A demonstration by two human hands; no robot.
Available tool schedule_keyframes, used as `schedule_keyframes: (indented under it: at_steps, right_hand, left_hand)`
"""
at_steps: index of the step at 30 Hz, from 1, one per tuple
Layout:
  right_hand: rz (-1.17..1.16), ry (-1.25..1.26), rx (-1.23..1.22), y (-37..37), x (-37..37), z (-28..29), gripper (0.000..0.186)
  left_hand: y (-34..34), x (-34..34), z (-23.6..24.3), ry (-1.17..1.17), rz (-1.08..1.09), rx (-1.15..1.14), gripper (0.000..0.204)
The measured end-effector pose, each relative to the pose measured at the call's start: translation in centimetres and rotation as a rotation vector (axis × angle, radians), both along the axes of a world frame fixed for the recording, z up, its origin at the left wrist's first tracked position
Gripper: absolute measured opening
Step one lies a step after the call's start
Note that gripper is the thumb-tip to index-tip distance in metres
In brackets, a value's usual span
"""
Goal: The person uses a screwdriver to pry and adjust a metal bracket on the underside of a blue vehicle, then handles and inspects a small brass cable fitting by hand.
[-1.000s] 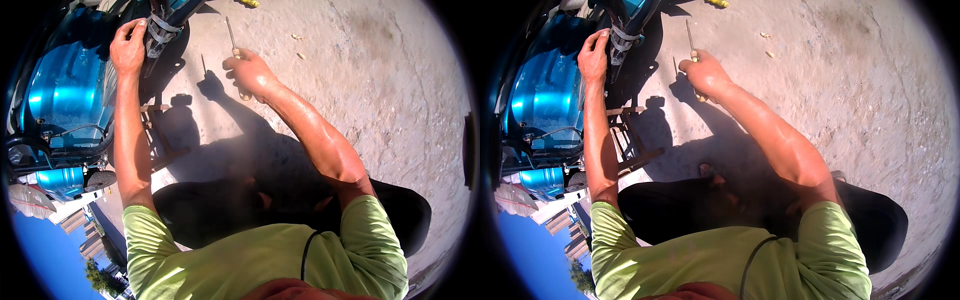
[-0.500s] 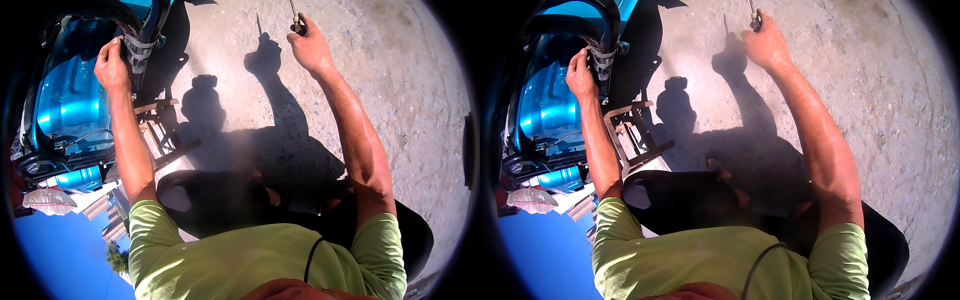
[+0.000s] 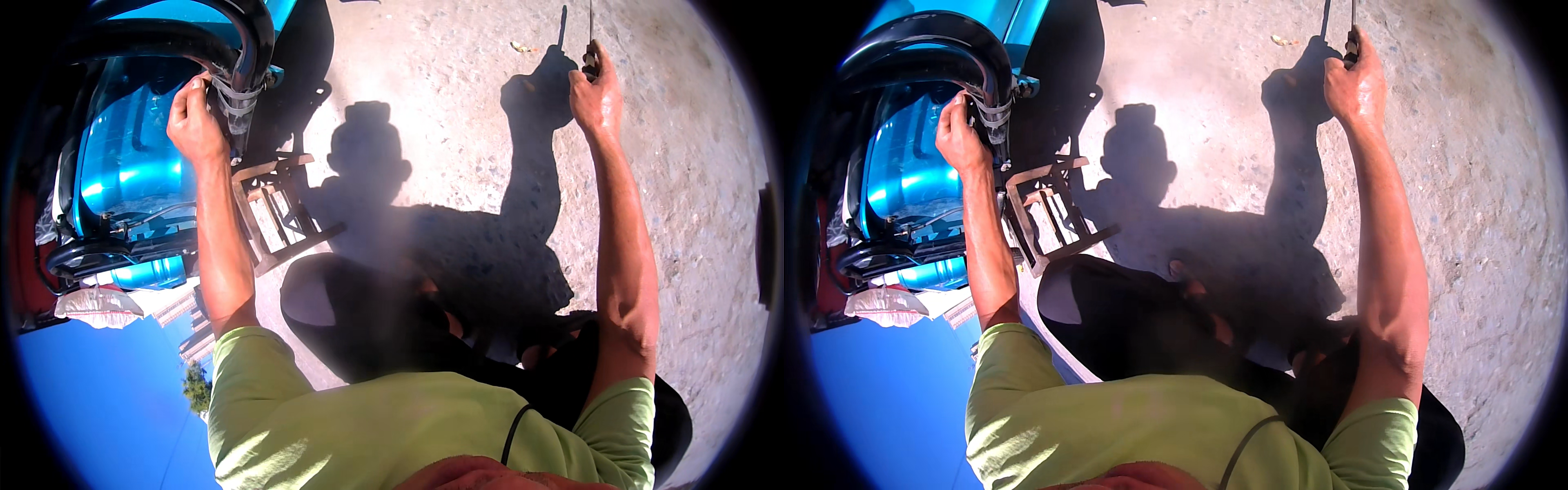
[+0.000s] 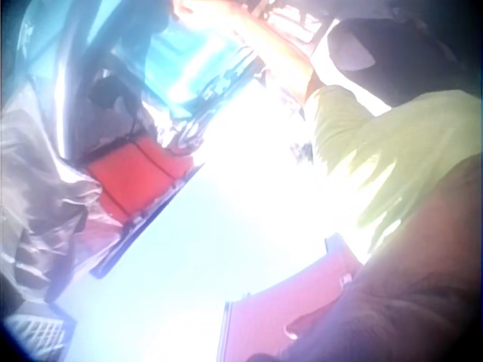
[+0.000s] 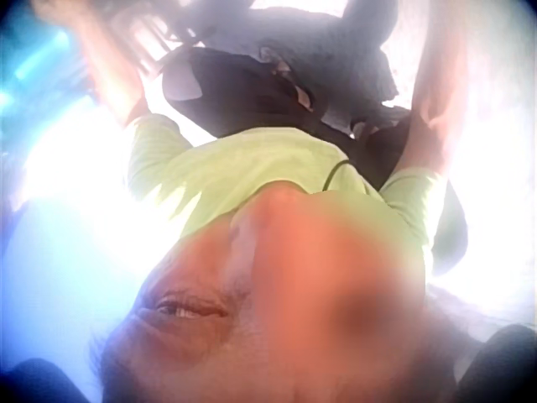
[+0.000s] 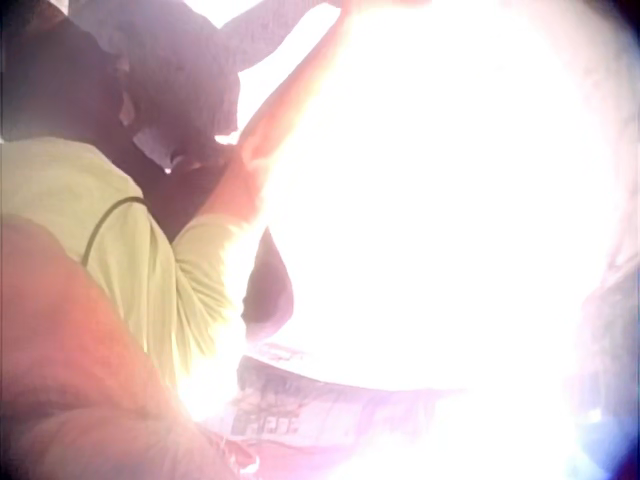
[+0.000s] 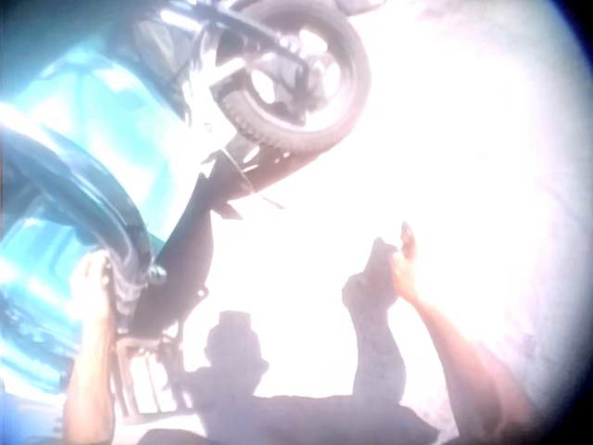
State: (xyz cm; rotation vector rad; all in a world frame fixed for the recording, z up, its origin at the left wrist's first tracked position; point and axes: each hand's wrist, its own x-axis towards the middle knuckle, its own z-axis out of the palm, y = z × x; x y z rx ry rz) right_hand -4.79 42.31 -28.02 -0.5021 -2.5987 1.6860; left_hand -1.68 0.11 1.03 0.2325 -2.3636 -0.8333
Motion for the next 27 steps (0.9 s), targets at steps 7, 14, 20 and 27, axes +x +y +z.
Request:
schedule_keyframes:
  at_steps: [7, 14, 20, 27]
  right_hand:
    - [0.014, 0.096, 0.071, 0.1, -0.1, -1.9, 0.062]
    - [0.033, 0.12, 0.134, -0.2, 0.2, -2.7, 0.062]
    - [0.048, 0.078, 0.132, -0.3, 0.3, -2.6, 0.062]
    - [0.047, 0.087, 0.154, -0.1, 0.4, -2.8, 0.061]
  left_hand:
    - [0.9, 0.1, 0.1, 0.014, -0.001, 0.012, 0.015]
    - [1.0, 0.1, 0.0, 0.026, -0.033, 0.051, 0.015]
    - [1.3, 0.4, 0.1, 0.031, -0.025, 0.044, 0.016]
    - [0.4, 0.0, -0.4, 0.041, -0.033, 0.055, 0.016]
